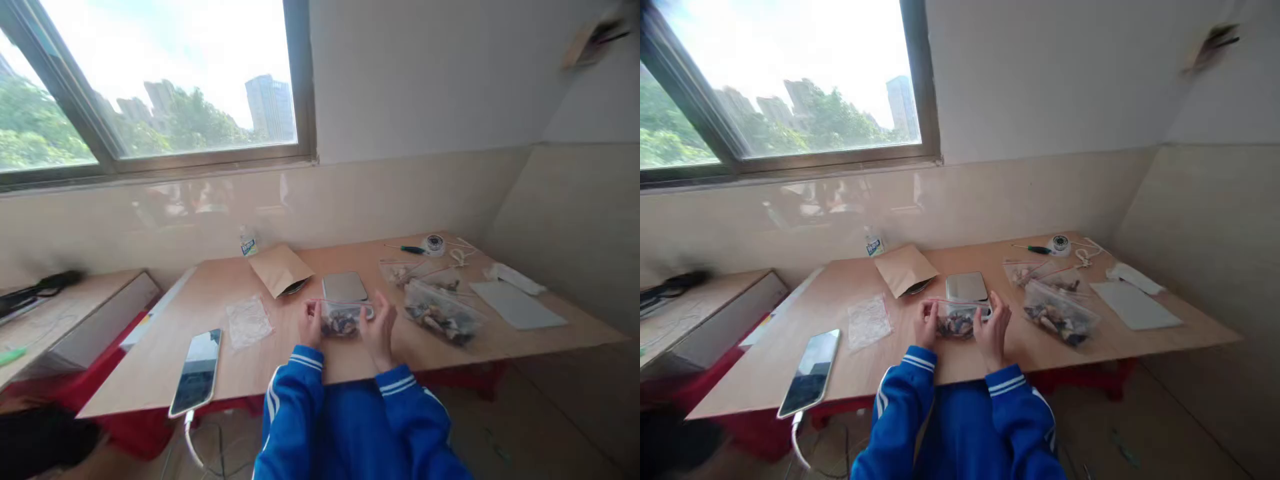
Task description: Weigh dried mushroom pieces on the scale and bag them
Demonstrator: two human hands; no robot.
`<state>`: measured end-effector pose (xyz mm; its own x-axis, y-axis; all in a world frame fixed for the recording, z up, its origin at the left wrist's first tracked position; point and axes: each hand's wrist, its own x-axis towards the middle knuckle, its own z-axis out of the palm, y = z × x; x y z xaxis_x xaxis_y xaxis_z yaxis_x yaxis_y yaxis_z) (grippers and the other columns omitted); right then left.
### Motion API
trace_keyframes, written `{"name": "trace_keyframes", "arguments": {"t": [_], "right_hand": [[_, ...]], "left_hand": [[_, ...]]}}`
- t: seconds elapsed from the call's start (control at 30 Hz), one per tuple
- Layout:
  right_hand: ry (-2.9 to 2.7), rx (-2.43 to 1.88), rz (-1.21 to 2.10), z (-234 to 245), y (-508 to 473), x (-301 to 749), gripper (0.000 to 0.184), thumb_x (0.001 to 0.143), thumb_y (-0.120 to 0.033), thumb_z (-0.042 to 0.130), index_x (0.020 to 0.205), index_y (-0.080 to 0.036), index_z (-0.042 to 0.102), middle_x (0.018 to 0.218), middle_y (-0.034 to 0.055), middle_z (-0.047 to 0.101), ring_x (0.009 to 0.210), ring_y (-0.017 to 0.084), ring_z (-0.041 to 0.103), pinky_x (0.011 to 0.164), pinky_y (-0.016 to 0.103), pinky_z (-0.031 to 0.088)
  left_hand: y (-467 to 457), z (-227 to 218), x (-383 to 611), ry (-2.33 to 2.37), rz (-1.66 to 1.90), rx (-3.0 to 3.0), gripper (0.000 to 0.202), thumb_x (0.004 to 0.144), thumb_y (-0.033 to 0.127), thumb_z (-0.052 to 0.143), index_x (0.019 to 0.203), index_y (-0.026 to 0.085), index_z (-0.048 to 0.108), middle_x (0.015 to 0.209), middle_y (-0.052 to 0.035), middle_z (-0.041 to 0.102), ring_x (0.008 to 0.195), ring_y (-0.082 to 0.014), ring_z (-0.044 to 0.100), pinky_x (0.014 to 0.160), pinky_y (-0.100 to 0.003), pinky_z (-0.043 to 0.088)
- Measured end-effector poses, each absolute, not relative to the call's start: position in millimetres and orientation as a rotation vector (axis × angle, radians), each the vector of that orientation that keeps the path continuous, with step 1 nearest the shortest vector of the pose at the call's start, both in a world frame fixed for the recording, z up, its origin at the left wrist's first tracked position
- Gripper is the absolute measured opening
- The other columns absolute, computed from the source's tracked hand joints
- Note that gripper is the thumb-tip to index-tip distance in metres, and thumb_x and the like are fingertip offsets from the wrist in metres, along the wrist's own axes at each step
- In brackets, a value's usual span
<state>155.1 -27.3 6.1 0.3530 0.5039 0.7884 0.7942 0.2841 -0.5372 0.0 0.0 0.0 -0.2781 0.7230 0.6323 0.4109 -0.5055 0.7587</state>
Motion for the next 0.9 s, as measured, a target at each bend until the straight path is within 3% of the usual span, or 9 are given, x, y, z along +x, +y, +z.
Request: {"name": "trace_keyframes", "arguments": {"t": [0.13, 0.27, 0.37, 0.6, 0.7, 0.8, 0.9], "right_hand": [[-1.754, -1.302, -0.151, 52, -38, 137, 0.038, 0.087, -0.023, 0.048, 0.124, -0.016, 0.047, 0.118, 0.0135, 0.056, 0.111, 0.026, 0.048, 0.093, 0.041, 0.036], [-2.145, -1.278, 0.029, 76, -35, 126, 0.012, 0.088, -0.024, 0.052, 0.093, -0.02, 0.062, 0.093, 0.005, 0.067, 0.093, 0.021, 0.056, 0.085, 0.035, 0.034], [-2.189, -1.336, 0.057, 78, -33, 122, 0.014, 0.088, -0.021, 0.053, 0.078, -0.02, 0.062, 0.077, 0.0021, 0.067, 0.079, 0.018, 0.057, 0.078, 0.032, 0.032], [-2.065, -1.385, 0.02, 70, -51, 109, 0.024, 0.084, -0.01, 0.052, 0.066, -0.021, 0.063, 0.064, 0.0007, 0.065, 0.062, 0.014, 0.053, 0.071, 0.029, 0.03], [-2.009, -1.318, 0.071, 67, -68, 109, 0.023, 0.087, -0.014, 0.052, 0.07, -0.022, 0.065, 0.068, 0.0009, 0.067, 0.068, 0.016, 0.056, 0.07, 0.029, 0.034], [-1.961, -1.253, 0.169, 65, -89, 114, 0.013, 0.087, -0.018, 0.054, 0.09, -0.023, 0.065, 0.087, 0.0027, 0.07, 0.082, 0.018, 0.06, 0.075, 0.031, 0.039], [-1.901, -1.242, 0.228, 61, -105, 118, 0.03, 0.085, -0.023, 0.058, 0.115, -0.021, 0.054, 0.105, 0.0056, 0.067, 0.094, 0.02, 0.06, 0.081, 0.033, 0.041]], "left_hand": [[-11, -2, 5, 1.359, 1.925, 1.779, 0.022, 0.086, 0.038, 0.05, 0.081, 0.017, 0.057, 0.069, -0.0017, 0.059, 0.059, -0.0116, 0.055, 0.058, -0.024, 0.047], [-15, -5, 3, 1.304, 2.014, 1.836, 0.019, 0.087, 0.034, 0.049, 0.083, 0.017, 0.056, 0.071, -0.0022, 0.058, 0.061, -0.0122, 0.054, 0.059, -0.025, 0.046], [-14, -6, 1, 1.236, 2.067, 1.886, 0.014, 0.088, 0.029, 0.047, 0.085, 0.017, 0.053, 0.074, -0.0026, 0.056, 0.063, -0.0125, 0.054, 0.059, -0.025, 0.046], [-21, -5, -2, 1.087, 2.191, 1.962, 0.007, 0.086, 0.024, 0.044, 0.082, 0.018, 0.045, 0.072, -0.0005, 0.049, 0.065, -0.0137, 0.052, 0.058, -0.027, 0.045], [-31, -8, -4, 1.055, 2.21, 1.998, 0.003, 0.085, 0.02, 0.044, 0.083, 0.018, 0.045, 0.073, -0.0006, 0.05, 0.064, -0.0131, 0.052, 0.057, -0.026, 0.044], [-40, -12, -7, 1.0, 2.184, 2.083, 0.003, 0.083, 0.019, 0.045, 0.084, 0.018, 0.048, 0.074, -0.0013, 0.054, 0.063, -0.0132, 0.053, 0.056, -0.026, 0.044], [-44, -11, -8, 0.932, 2.161, 2.17, 0.009, 0.084, 0.021, 0.042, 0.083, 0.018, 0.051, 0.074, -0.0018, 0.057, 0.062, -0.0134, 0.053, 0.056, -0.026, 0.044]]}}
